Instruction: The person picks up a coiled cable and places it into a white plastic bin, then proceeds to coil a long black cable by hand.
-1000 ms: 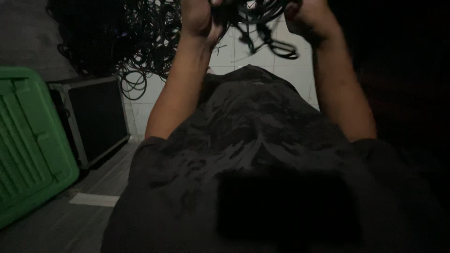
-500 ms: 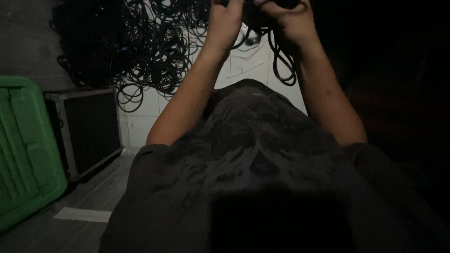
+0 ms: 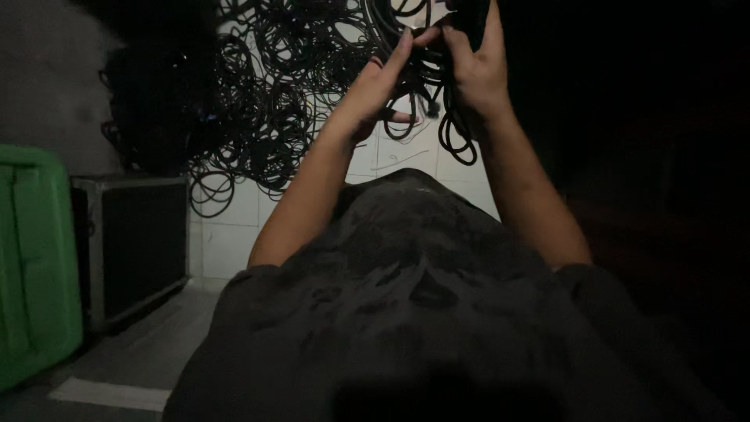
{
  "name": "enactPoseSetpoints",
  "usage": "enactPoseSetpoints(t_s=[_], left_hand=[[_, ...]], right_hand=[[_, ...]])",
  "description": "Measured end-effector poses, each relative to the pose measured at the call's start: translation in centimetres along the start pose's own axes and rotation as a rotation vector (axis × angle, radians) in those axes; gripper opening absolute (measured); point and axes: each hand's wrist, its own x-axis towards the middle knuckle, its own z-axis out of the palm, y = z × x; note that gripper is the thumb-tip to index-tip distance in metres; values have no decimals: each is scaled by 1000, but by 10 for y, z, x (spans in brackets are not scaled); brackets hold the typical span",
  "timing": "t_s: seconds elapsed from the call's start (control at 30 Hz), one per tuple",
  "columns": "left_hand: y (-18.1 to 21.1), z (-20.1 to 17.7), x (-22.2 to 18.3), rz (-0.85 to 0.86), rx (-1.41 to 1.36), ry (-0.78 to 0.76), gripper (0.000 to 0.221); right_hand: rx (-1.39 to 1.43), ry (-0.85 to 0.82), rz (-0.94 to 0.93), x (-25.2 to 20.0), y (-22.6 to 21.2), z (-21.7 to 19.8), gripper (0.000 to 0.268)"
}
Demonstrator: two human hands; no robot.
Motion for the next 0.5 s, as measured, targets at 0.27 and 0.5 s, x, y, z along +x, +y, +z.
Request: enactPoseSetpoints(t_s=[0.27, 0.5], left_hand=[[-29, -86, -6, 173, -18, 388, 74], [-88, -6, 4, -486, -193, -477, 128]], right_hand=[[36, 101, -74, 4, 28, -13, 33], [-145, 370, -35, -2, 60, -7, 56]])
